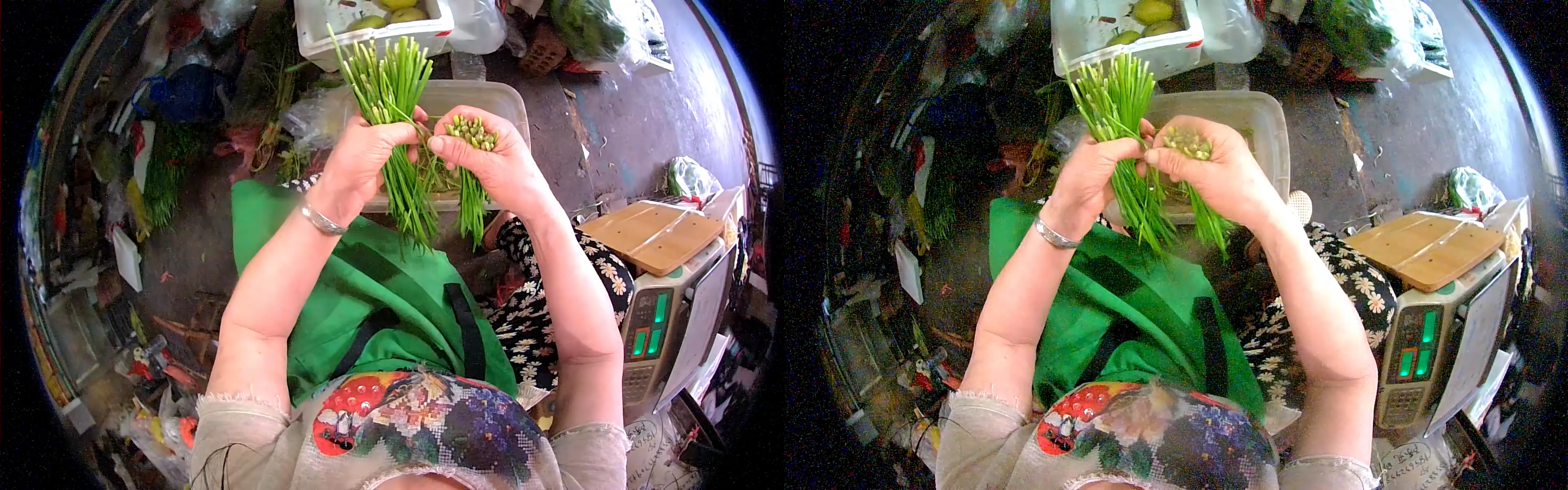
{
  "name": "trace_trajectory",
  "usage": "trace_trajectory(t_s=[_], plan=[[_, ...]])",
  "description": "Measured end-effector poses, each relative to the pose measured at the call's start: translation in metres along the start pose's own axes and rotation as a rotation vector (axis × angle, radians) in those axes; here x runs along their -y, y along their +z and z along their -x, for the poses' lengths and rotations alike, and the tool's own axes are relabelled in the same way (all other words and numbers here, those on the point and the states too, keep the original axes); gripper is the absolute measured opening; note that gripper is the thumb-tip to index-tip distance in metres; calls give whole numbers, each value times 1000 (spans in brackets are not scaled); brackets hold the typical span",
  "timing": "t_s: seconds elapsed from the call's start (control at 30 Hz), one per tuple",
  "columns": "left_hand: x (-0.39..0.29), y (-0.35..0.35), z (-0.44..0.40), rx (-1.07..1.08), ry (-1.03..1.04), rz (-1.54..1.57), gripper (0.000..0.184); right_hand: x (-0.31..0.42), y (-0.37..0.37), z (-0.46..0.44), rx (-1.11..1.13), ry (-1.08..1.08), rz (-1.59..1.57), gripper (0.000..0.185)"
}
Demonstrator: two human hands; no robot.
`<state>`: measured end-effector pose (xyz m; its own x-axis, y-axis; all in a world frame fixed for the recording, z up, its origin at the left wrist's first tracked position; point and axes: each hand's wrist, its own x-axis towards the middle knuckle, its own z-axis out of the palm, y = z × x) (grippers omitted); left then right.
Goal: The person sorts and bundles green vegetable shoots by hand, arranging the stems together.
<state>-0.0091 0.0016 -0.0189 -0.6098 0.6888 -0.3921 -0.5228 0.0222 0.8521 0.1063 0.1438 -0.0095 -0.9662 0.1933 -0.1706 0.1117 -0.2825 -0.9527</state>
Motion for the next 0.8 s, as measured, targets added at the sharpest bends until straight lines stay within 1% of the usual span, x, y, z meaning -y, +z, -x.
trace_trajectory(t_s=[0.1, 0.17, 0.2, 0.23, 0.3, 0.33, 0.4, 0.43, 0.5, 0.53, 0.6, 0.7, 0.77, 0.8], plan=[[-1, -4, -1, -37, -27, -53, 21, 3, -1, -1, 9, -6, 61, 11], [-2, 1, 3, 19, -86, -39, 19, 0, -10, -6, -138, -114, -19, 11], [2, -1, 1, 68, -91, -14, 25, 5, -11, -7, -173, -74, -63, 10], [1, 1, 2, 70, -91, -12, 25, 3, -17, -8, -224, -56, -103, 11], [-1, 4, 3, 165, -94, 42, 31, 8, -22, -7, -308, 35, -138, 15], [-1, 4, 2, 167, -94, 40, 31, 7, -23, -8, -310, 33, -139, 15], [-1, 4, 2, 165, -187, 111, 31, 3, -25, -10, -388, -12, -151, 14], [0, 5, 2, 167, -188, 111, 31, 2, -24, -10, -390, -12, -151, 14], [2, 6, 2, 201, -118, 24, 32, 4, -20, -12, -368, -45, -126, 16], [4, 6, 2, 201, -119, 23, 32, 4, -18, -12, -356, -15, -117, 17], [6, 4, 1, 271, -136, 52, 32, 2, -14, -11, -354, 3, -142, 16], [7, 3, 2, 219, -160, 32, 30, -6, -19, -12, -367, 15, -152, 15], [1, -1, 1, 179, -155, 2, 29, -6, -25, -13, -430, -73, -183, 14], [-1, -2, 0, 139, -149, -28, 27, -5, -27, -15, -438, -69, -226, 13]])
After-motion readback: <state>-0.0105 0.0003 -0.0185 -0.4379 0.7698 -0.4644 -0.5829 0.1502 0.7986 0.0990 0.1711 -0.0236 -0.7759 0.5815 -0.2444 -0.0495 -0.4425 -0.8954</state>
